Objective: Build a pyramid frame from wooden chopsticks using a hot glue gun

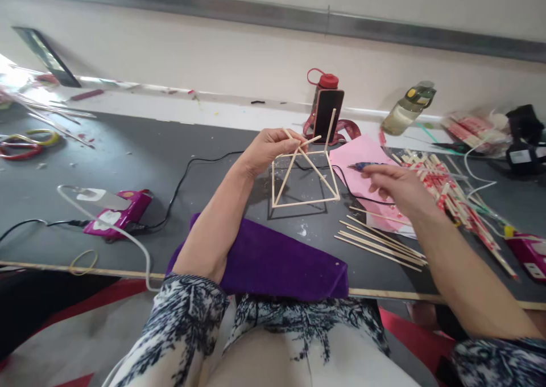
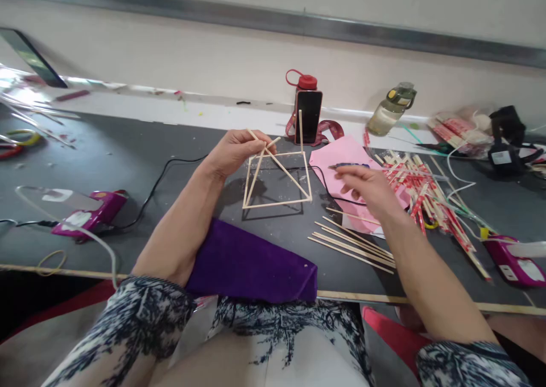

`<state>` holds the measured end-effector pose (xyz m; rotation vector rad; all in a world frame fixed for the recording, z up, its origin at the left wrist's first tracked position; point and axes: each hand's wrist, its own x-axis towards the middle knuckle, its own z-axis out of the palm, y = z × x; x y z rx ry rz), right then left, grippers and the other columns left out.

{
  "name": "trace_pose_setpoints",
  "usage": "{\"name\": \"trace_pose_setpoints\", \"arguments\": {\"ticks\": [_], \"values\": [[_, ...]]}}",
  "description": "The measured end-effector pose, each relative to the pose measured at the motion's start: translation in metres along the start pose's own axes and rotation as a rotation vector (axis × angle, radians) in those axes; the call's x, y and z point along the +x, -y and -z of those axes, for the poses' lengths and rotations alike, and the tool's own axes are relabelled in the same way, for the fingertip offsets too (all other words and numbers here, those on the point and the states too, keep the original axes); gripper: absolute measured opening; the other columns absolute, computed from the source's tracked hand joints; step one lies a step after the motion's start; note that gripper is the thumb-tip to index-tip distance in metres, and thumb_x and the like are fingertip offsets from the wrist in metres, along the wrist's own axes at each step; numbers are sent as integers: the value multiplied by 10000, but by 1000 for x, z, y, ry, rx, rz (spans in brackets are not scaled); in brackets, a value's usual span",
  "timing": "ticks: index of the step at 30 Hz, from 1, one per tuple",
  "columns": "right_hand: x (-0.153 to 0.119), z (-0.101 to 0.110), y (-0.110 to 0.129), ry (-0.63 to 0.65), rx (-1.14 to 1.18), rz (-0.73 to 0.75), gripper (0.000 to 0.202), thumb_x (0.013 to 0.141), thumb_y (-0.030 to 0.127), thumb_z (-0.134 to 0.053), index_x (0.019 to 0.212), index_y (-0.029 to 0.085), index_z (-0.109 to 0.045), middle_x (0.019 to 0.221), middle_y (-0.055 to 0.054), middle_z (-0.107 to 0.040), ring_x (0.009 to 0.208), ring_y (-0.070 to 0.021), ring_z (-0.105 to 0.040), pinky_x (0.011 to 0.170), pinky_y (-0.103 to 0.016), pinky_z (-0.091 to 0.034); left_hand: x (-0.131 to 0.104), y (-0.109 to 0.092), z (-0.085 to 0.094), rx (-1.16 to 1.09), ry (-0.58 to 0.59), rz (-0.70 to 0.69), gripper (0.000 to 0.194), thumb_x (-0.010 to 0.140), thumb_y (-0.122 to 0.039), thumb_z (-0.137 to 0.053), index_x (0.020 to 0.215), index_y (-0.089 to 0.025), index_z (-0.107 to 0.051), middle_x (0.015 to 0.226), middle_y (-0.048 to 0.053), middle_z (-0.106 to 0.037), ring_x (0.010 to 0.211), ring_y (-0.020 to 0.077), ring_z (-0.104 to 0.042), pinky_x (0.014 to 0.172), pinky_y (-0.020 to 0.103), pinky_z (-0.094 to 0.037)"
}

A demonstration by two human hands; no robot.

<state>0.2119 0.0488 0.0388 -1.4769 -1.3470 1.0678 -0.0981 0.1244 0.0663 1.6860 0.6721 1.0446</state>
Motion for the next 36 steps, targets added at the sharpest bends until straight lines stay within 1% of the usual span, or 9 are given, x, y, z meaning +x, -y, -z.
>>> {"name": "trace_pose_setpoints", "arguments": {"ticks": [4, 8, 10, 14, 17, 19, 22, 28, 36], "values": [[-21, -30, -25, 301, -174, -33, 461, 612, 290, -741, 1064, 219, -677, 966, -29, -683, 647, -109, -584, 512, -215, -436, 0, 2, -6, -20, 68, -7, 181, 791, -298, -621, 842, -154, -717, 824, 55, -698, 766, 121, -608, 773, 271, -445], [-18, -26, -28, 439, -220, -34, 226, 668, 371, -698, 777, 174, -715, 629, 11, -613, 527, -91, -491, 473, -219, -387, 0, 2, -7, -20, 68, -5, 186, 787, -307, -632, 842, -150, -716, 828, 57, -697, 768, 121, -610, 776, 270, -447], [-6, -15, -22, 319, -176, -34, 203, 666, 360, -707, 710, 162, -698, 562, 16, -573, 471, -73, -432, 420, -212, -319, 0, 3, -6, -33, 65, -14, 187, 791, -306, -626, 845, -149, -714, 829, 56, -696, 776, 121, -612, 781, 269, -448], [37, 27, 0, -154, 174, -18, 145, 624, 250, -731, 684, 163, -632, 527, 24, -515, 411, -48, -338, 355, -220, -183, -1, 4, -5, -69, 93, -30, 189, 802, -299, -612, 849, -147, -714, 832, 55, -695, 784, 120, -615, 794, 271, -451], [69, 56, 21, -405, 378, 114, 76, 727, 251, -629, 703, 204, -574, 645, 1, -558, 435, -39, -332, 357, -209, -184, -1, 5, -7, -74, 124, -38, 184, 802, -293, -614, 855, -150, -717, 841, 58, -695, 794, 125, -618, 793, 274, -450], [78, 59, 29, -485, 394, 180, 56, 744, 243, -603, 795, 220, -603, 771, -14, -604, 472, -44, -396, 359, -194, -216, -1, 6, -9, -66, 129, -38, 186, 800, -301, -618, 849, -154, -720, 848, 59, -695, 809, 129, -618, 801, 275, -448], [68, 34, 24, -400, 238, 141, 310, 611, 128, -674, 912, 203, -666, 850, -40, -656, 526, -89, -536, 359, -190, -274, 0, 10, -16, -72, 135, -15, 195, 792, -318, -633, 840, -152, -723, 866, 62, -695, 836, 131, -615, 821, 275, -442], [20, -34, -10, -131, -23, 128, 404, 675, 275, -660, 1071, 192, -646, 990, -58, -677, 602, -107, -618, 390, -174, -355, 1, 25, -27, -81, 237, 51, 227, 765, -321, -675, 877, -130, -725, 895, 67, -690, 837, 125, -601, 811, 254, -430], [31, -46, -21, -119, -90, 147, 456, 693, 313, -631, 1125, 168, -622, 1006, -76, -674, 598, -122, -627, 392, -187, -359, 0, 36, -25, -51, 223, 85, 255, 759, -353, -676, 876, -133, -725, 910, 71, -697, 858, 138, -604, 838, 269, -430]]}}
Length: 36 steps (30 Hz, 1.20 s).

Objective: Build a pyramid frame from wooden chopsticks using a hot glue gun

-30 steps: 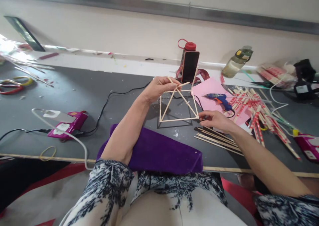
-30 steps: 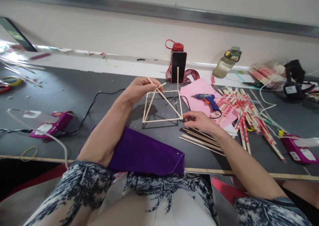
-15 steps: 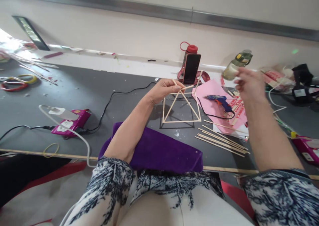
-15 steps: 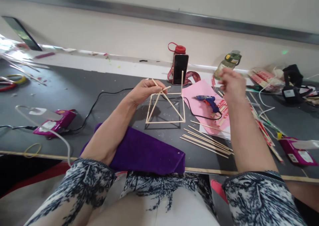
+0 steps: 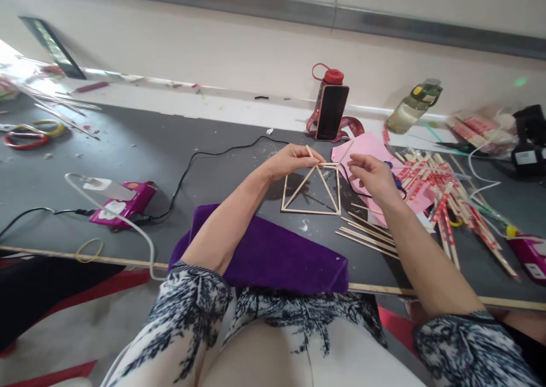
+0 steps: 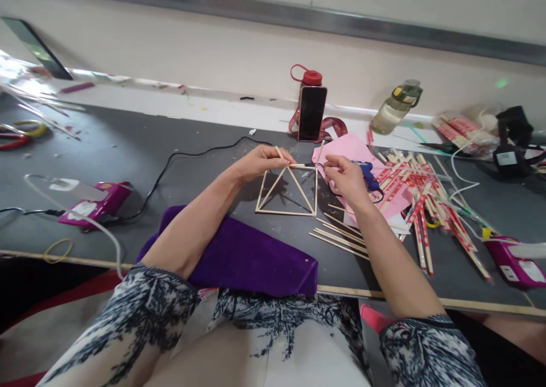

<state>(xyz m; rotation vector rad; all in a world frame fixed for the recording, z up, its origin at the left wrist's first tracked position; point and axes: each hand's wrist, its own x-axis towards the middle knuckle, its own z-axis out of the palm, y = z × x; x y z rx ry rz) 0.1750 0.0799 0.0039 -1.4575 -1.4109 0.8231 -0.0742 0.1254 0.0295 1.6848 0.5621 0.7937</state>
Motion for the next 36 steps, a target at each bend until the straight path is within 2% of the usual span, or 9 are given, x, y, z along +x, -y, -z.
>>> {"name": "trace_pose_setpoints", "arguments": {"ticks": [8, 11, 14, 17, 20, 22, 30, 33, 36], "values": [[10, -17, -2, 19, -66, 61, 362, 711, 316, -593, 1036, 167, -647, 912, -47, -680, 578, -121, -610, 419, -203, -353, -3, 3, -2, -55, -35, 14, 253, 756, -345, -672, 874, -127, -722, 891, 71, -703, 842, 131, -612, 849, 279, -429], [13, -15, -10, -6, -114, 68, 325, 760, 321, -538, 1033, 176, -640, 908, -46, -680, 615, -140, -621, 465, -231, -398, -5, -2, -3, -57, -40, 17, 245, 770, -342, -657, 878, -131, -718, 873, 66, -703, 820, 119, -612, 831, 266, -433], [21, -10, -19, -25, -352, 206, 271, 803, 265, -484, 990, 196, -669, 937, -56, -682, 762, -179, -628, 637, -304, -476, -7, -6, -3, -55, -33, -5, 244, 784, -346, -640, 869, -130, -715, 864, 65, -700, 812, 114, -610, 817, 259, -435], [31, -7, -26, 71, -727, 403, 265, 826, 212, -462, 900, 221, -715, 1006, -76, -670, 912, -223, -585, 782, -354, -456, -8, -6, -4, -51, -50, -1, 245, 776, -345, -646, 859, -125, -714, 860, 68, -698, 811, 118, -614, 815, 264, -436], [39, -10, -30, 187, -951, 459, 290, 863, 242, -440, 899, 244, -728, 1066, -79, -649, 915, -236, -544, 767, -351, -440, -8, -4, -5, -54, -65, 14, 246, 761, -339, -660, 865, -123, -715, 858, 68, -699, 815, 122, -617, 825, 272, -432], [43, -13, -32, 207, -1020, 466, 296, 871, 254, -433, 920, 249, -725, 1090, -84, -638, 907, -244, -524, 739, -350, -434, -7, -3, -5, -46, -63, 17, 248, 758, -341, -662, 863, -123, -719, 859, 68, -701, 820, 124, -615, 835, 275, -427], [66, -4, -43, 140, -1007, 336, 308, 844, 202, -432, 995, 223, -700, 1091, -102, -643, 906, -244, -546, 764, -364, -427, -4, 4, -3, -41, -47, 4, 252, 757, -340, -669, 870, -122, -726, 886, 76, -701, 842, 130, -610, 834, 267, -423], [67, 0, -41, 123, -924, 367, 306, 811, 207, -465, 1018, 217, -690, 1064, -90, -658, 942, -235, -568, 813, -360, -437, -3, 7, -3, -44, -60, 19, 252, 753, -344, -675, 869, -128, -728, 892, 78, -704, 847, 135, -614, 839, 271, -428], [55, 1, -34, 44, -772, 427, 330, 787, 229, -503, 1068, 200, -673, 1085, -91, -656, 959, -233, -585, 857, -372, -443, -3, 8, -3, -61, -64, 23, 250, 747, -350, -681, 871, -138, -730, 880, 73, -709, 843, 137, -619, 846, 280, -434]]}}
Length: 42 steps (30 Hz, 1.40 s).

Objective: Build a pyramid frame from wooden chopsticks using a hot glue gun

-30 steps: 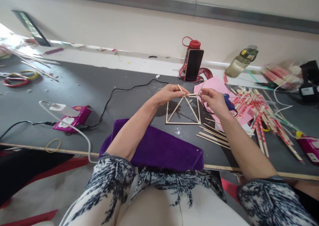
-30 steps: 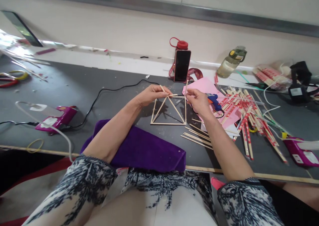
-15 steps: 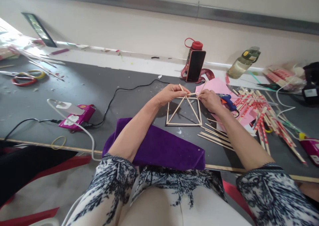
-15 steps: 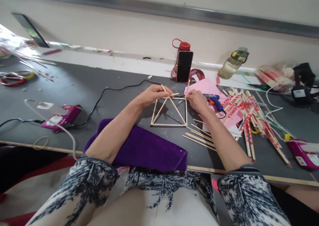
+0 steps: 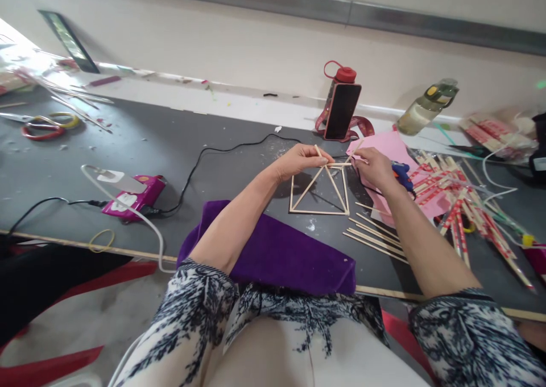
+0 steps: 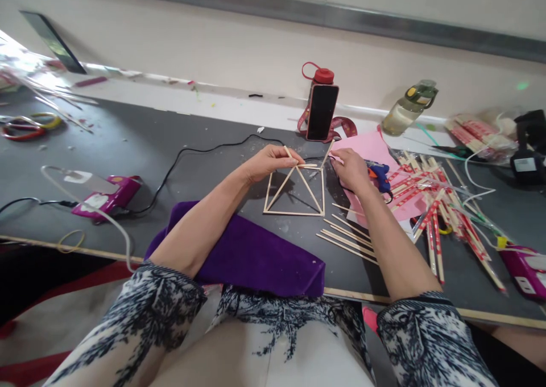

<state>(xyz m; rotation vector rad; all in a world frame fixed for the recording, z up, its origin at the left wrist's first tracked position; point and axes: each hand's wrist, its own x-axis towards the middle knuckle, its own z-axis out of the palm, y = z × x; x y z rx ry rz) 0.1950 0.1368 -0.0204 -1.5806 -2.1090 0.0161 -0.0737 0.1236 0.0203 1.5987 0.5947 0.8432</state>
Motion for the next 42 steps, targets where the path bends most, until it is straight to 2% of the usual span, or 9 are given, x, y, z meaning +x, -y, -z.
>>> {"name": "trace_pose_setpoints", "arguments": {"ticks": [6, 13, 16, 20, 25, 28, 31, 36, 42], "values": [[-22, 6, 25, -37, 243, -64, 306, 763, 257, -551, 1043, 226, -669, 974, -60, -682, 794, -196, -617, 756, -350, -481, 0, 1, -2, -3, -7, 19, 270, 734, -369, -693, 872, -140, -732, 884, 74, -712, 849, 151, -625, 858, 299, -440], [-17, 8, 36, -81, 329, -65, 274, 775, 279, -547, 1013, 216, -668, 1016, -56, -672, 806, -181, -607, 743, -325, -479, 0, 2, -4, -55, -6, 18, 279, 729, -361, -702, 894, -137, -726, 873, 70, -713, 840, 148, -634, 857, 300, -439], [-16, 11, 40, -61, 323, -55, 262, 771, 277, -553, 997, 212, -667, 1049, -65, -666, 788, -178, -606, 731, -322, -476, 0, 2, -5, -88, -1, 32, 290, 731, -353, -703, 926, -140, -719, 859, 68, -714, 838, 149, -638, 864, 308, -440], [-19, 13, 42, -54, 274, -51, 217, 773, 285, -555, 946, 217, -668, 956, -56, -674, 773, -186, -600, 722, -325, -467, 1, 3, -4, -91, -4, 26, 316, 734, -367, -696, 955, -141, -713, 828, 65, -713, 829, 151, -640, 880, 319, -437], [-22, 12, 40, -71, 294, -48, 241, 772, 287, -563, 979, 225, -668, 958, -48, -673, 772, -184, -600, 721, -321, -467, 1, 1, -4, -137, -24, 56, 353, 757, -429, -657, 950, -139, -711, 874, 80, -714, 851, 167, -650, 871, 323, -456], [-28, 15, 40, -112, 299, -93, 249, 773, 288, -568, 987, 225, -678, 961, -44, -681, 784, -185, -608, 722, -319, -464, 0, -3, -5, -125, -46, 72, 354, 776, -447, -627, 921, -137, -717, 891, 83, -712, 862, 175, -651, 870, 322, -464], [-39, 21, 45, -148, 308, -177, 199, 784, 305, -567, 907, 228, -702, 844, -21, -688, 734, -177, -604, 696, -310, -452, -1, -6, -6, -114, -41, 71, 360, 787, -450, -613, 916, -131, -718, 897, 86, -709, 859, 176, -650, 882, 334, -461], [-50, 30, 75, -33, 489, -228, 168, 754, 330, -609, 841, 234, -715, 716, 10, -664, 639, -147, -563, 618, -279, -427, -1, -6, -7, -140, -33, 59, 345, 785, -435, -622, 918, -130, -712, 925, 91, -706, 876, 176, -647, 893, 340, -456], [-39, 26, 107, 116, 843, -318, 248, 724, 389, -632, 884, 216, -710, 764, 2, -672, 573, -111, -526, 524, -244, -409, 0, -7, -8, -102, -26, 45, 358, 791, -436, -611, 918, -116, -709, 942, 100, -706, 896, 178, -635, 890, 334, -451]]}}
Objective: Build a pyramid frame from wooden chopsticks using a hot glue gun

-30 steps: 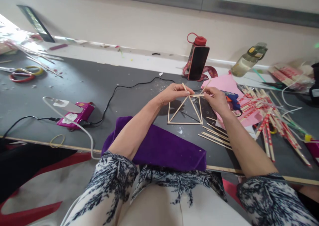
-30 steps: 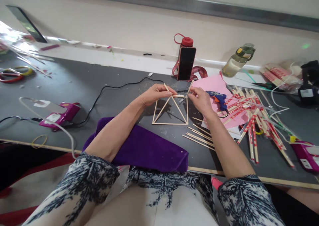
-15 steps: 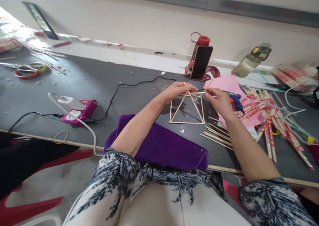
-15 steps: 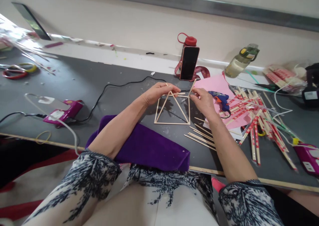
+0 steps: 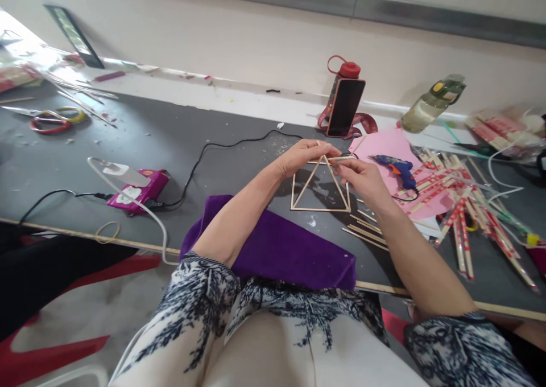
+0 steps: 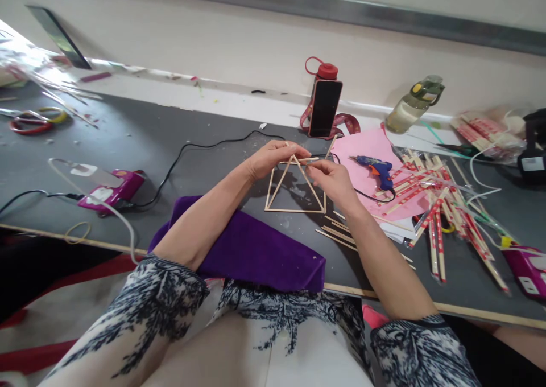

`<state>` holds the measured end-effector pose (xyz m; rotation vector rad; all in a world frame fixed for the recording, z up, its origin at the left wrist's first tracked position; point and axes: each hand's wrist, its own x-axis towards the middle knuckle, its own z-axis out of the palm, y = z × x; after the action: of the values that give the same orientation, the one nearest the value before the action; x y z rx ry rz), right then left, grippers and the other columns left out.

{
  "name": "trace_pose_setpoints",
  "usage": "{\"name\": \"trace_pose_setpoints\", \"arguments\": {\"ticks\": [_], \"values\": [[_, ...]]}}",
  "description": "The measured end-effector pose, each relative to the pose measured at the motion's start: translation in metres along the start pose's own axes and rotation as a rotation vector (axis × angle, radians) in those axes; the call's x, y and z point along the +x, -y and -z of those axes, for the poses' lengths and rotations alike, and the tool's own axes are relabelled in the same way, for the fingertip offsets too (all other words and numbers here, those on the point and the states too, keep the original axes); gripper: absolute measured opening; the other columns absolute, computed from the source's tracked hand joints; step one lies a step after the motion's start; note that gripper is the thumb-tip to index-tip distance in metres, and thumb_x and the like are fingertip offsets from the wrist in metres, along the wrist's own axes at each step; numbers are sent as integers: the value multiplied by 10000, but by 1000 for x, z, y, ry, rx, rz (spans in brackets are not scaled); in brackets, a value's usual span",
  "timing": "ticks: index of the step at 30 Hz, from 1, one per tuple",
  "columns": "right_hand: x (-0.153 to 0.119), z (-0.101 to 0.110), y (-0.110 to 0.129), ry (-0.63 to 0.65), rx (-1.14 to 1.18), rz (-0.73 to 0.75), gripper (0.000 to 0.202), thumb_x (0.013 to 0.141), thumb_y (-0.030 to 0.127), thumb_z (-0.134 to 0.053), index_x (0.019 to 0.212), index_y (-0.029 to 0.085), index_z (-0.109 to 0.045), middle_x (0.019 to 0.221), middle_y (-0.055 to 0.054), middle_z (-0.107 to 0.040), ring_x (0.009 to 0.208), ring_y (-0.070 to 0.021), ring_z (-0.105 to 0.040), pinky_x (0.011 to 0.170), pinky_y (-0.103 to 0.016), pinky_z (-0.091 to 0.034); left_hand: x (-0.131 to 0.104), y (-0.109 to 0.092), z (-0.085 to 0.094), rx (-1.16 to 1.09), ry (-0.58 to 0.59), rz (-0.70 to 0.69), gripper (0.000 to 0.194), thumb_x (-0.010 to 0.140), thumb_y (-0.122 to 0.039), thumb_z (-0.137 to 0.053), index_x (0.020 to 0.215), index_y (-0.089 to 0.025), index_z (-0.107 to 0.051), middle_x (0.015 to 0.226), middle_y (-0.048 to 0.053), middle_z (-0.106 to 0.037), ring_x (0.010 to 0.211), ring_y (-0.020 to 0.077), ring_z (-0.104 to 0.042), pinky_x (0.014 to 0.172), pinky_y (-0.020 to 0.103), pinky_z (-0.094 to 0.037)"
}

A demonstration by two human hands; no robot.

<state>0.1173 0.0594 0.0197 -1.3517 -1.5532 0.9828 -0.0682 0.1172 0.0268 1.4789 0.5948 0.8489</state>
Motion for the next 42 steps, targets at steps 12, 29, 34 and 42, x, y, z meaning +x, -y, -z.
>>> {"name": "trace_pose_setpoints", "arguments": {"ticks": [12, 29, 34, 42], "values": [[0, 11, -2, -193, -11, 142, 95, 695, 245, -630, 661, 177, -686, 562, 36, -589, 529, -92, -500, 527, -223, -391, -3, -2, 0, 72, -3, -22, 351, 805, -423, -585, 938, -121, -702, 934, 74, -702, 866, 149, -628, 864, 294, -451], [-22, 35, -33, -125, -196, 44, 153, 726, 311, -624, 811, 198, -685, 689, 12, -646, 560, -117, -557, 546, -253, -432, -2, 1, 2, 17, 7, -40, 349, 802, -402, -613, 1014, -135, -682, 921, 76, -697, 867, 144, -629, 885, 317, -441], [-21, 34, -37, 28, -475, 87, 229, 733, 369, -630, 891, 222, -707, 844, -12, -700, 700, -155, -599, 649, -286, -449, -3, -2, 2, 28, 11, -45, 344, 808, -384, -607, 1042, -141, -674, 910, 68, -695, 870, 147, -626, 899, 328, -433], [-12, 36, -35, -30, -341, 57, 228, 756, 363, -588, 848, 194, -710, 655, -1, -654, 606, -150, -579, 572, -268, -428, -5, -7, 1, 33, 21, -23, 333, 812, -377, -604, 1020, -125, -665, 980, 91, -691, 925, 165, -634, 938, 347, -418]]}}
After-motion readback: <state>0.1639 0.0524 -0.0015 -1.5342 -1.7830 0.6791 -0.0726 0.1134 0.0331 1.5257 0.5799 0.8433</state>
